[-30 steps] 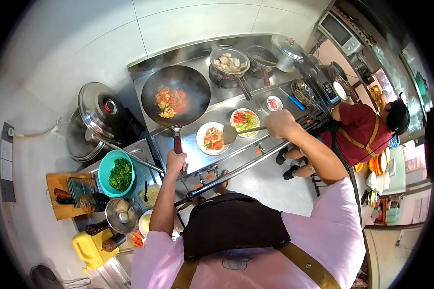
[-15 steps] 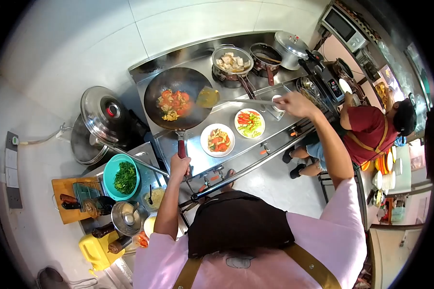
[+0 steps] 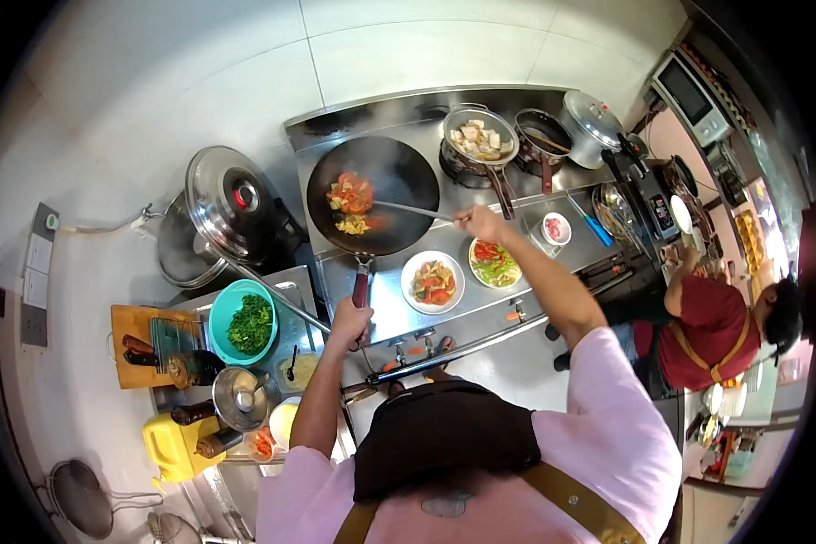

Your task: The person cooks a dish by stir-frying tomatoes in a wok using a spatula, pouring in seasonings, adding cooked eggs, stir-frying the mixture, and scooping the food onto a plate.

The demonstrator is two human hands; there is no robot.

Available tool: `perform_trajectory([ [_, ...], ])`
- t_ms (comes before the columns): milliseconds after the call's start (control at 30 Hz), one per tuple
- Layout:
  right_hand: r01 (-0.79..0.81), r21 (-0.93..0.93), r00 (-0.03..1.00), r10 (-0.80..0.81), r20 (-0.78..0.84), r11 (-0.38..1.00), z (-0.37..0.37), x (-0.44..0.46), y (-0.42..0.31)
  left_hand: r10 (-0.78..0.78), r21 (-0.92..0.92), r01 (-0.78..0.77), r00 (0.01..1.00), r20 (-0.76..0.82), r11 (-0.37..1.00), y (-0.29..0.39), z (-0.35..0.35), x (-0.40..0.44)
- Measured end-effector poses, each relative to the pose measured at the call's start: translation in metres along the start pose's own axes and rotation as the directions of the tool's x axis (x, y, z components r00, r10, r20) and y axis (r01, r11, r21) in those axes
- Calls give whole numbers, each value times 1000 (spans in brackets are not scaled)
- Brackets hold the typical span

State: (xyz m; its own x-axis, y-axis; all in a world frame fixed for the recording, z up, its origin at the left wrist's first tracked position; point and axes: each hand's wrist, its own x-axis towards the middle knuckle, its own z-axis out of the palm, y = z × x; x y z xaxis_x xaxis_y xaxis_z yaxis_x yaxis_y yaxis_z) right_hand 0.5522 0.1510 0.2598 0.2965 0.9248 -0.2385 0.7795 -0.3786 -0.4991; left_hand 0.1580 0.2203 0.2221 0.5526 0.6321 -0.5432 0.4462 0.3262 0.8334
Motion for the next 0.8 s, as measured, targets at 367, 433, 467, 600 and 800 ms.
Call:
perform_trajectory([
  [367, -1, 333, 993, 41, -113, 943, 51, -67, 6, 65, -14, -65, 998, 18, 998, -4, 10, -12],
  [433, -17, 271, 993, 47, -104, 963, 41, -84, 16, 56, -19, -56, 998, 30, 998, -7, 12, -16],
  [467, -17, 283, 993, 50, -109, 959, 37, -93, 23, 51, -15, -50, 998, 37, 999, -8, 13, -18],
  [600, -111, 230, 986, 137, -100, 967, 13, -136, 28, 61, -18, -60, 996, 59, 998, -12, 18, -23],
  [800, -178, 154, 975, 195, -107, 972, -2, -200, 42, 52, -63, -49, 998, 37, 997, -9, 24, -24],
])
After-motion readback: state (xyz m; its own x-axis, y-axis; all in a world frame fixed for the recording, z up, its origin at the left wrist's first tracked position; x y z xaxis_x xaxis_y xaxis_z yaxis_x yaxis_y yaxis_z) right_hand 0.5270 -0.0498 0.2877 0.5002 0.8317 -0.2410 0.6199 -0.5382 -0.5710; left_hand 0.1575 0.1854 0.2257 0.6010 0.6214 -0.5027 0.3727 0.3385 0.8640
